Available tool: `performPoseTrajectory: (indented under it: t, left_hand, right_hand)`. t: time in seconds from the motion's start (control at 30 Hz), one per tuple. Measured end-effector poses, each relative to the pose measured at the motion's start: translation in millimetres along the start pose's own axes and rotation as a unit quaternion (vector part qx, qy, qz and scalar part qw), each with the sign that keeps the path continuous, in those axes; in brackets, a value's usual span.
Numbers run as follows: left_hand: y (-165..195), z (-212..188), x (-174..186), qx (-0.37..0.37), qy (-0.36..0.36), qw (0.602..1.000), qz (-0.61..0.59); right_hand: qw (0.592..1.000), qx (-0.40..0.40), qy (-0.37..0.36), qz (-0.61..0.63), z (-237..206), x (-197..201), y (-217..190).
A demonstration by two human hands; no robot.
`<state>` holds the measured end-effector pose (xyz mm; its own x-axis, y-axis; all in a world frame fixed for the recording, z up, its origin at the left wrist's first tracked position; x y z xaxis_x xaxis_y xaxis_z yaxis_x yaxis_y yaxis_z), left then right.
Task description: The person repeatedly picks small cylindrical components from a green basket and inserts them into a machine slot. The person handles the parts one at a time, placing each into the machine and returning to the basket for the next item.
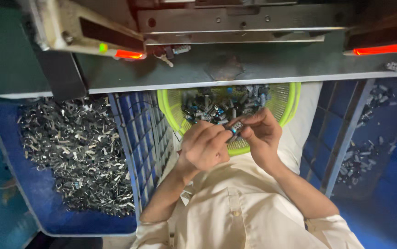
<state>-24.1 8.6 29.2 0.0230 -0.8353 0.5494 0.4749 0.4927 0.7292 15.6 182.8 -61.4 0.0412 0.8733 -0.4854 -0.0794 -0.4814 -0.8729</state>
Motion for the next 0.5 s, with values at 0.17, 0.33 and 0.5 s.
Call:
performPoseTrajectory:
  t: [0.17,0.33,0.5]
  left_hand:
    - [6,-9,21,-0.116,-0.048,0.984,0.124]
    - [6,-35,76,0.155,-0.165,0.956,0.187]
    - [-37,-3,63,0.263,-0.119,0.951,-0.111]
  right_hand:
    - [0.98,-0.114,0.032,0.158,4,-4,21]
    - [0.947,-0.196,0.114,0.229,17,-9,-2]
    - [0.97,0.235,-0.043,-0.039,106,-27,-80]
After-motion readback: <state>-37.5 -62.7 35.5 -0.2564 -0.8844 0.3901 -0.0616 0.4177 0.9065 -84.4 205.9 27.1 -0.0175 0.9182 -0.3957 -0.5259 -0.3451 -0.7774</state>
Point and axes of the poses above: each hand's wrist, its own z-axis towards the middle knuckle, its own x-axis out of the back of the hand, y = z × x, the point moved 3 cm from there along z, towards the middle knuckle, and after that the axes turned 12 degrees about x, right-handed, at the moved point
